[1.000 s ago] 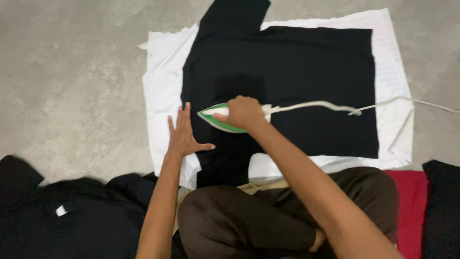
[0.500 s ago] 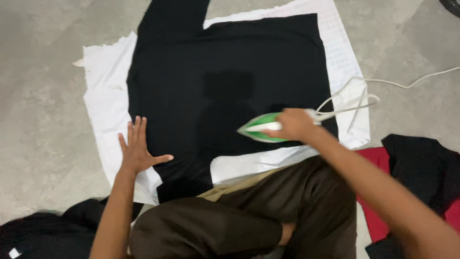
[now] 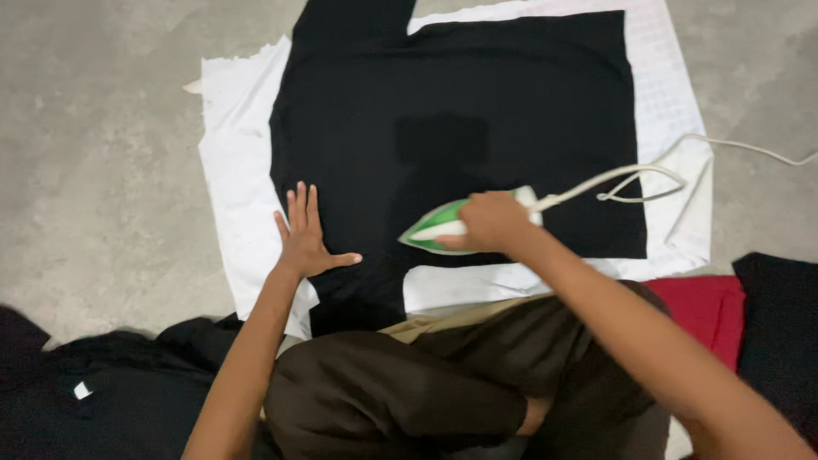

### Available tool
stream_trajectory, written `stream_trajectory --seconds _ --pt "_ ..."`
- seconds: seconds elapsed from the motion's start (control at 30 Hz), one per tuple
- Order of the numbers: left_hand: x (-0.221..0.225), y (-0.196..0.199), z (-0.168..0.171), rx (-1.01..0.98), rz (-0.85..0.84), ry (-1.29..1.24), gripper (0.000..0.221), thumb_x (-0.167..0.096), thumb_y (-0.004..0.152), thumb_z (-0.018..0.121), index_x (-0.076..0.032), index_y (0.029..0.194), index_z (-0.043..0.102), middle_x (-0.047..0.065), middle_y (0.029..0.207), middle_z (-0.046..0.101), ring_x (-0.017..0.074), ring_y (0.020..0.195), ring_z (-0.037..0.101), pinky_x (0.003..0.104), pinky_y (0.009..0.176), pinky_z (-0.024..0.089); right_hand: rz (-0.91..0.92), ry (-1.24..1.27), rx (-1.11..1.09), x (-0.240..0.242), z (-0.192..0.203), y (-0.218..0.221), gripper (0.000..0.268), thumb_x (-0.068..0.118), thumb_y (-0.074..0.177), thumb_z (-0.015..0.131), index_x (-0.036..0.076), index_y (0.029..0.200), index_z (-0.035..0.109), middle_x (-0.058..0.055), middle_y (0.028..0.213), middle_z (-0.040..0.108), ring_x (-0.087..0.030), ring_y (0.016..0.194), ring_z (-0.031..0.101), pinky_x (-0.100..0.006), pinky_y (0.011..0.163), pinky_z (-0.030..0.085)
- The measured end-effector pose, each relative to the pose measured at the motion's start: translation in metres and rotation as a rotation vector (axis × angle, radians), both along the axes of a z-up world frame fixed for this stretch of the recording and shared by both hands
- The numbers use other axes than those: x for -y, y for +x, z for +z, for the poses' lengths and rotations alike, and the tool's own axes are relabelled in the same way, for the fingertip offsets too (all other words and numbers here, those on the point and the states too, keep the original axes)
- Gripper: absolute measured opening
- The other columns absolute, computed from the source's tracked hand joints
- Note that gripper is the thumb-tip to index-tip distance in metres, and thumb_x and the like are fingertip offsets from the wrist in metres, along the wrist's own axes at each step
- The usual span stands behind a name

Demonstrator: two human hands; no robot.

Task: The person irons a black t-shirt laid out on a white cloth on the floor. They use a green and white iron to smooth the fabric, then fold the shirt and place it on a pile of other black shirts. The person then picks up another black t-shirt, unfolds it, and begins ironing it.

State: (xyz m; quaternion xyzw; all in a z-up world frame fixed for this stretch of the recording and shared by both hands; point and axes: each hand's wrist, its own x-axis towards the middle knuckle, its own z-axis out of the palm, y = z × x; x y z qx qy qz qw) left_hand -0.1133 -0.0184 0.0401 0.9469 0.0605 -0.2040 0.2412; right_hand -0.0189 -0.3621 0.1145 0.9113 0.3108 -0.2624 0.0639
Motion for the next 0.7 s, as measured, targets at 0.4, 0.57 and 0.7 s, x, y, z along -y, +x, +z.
stream_trajectory --seconds 0.4,0.57,0.7 --pt "0.001 0.005 0.02 -0.075 0.064 -0.05 0.169 -0.071 0.051 0.096 -0.017 0.169 -0.013 0.007 0.177 -0.017 0.0295 0.163 -0.013 0.064 0.129 -0.007 -0.302 0.198 -0.007 -0.088 0.0 0.029 0.08 0.078 0.094 0.051 0.003 0.101 0.08 -0.021 0.089 0.076 -0.039 0.083 0.077 -0.051 0.076 0.062" --pt "0.0 0.004 0.013 -0.123 0.067 -0.016 0.17 -0.074 0.051 0.095 -0.019 0.169 -0.014 0.006 0.177 -0.018 0.0275 0.163 -0.015 0.064 0.129 -0.009 -0.551 0.058 0.135 0.043 0.006 0.071 0.087 0.083 0.091 0.051 0.002 0.097 0.082 -0.025 0.097 0.079 -0.045 0.099 0.077 -0.055 0.083 0.061" --pt "-0.001 0.006 0.011 -0.152 0.037 0.002 0.169 -0.074 0.055 0.094 -0.018 0.168 -0.017 0.006 0.177 -0.022 0.0276 0.162 -0.019 0.066 0.127 -0.009 -0.675 -0.074 0.103 0.13 -0.002 0.092 0.09 0.09 0.087 0.046 0.01 0.097 0.086 -0.021 0.102 0.081 -0.043 0.107 0.076 -0.054 0.089 0.059"
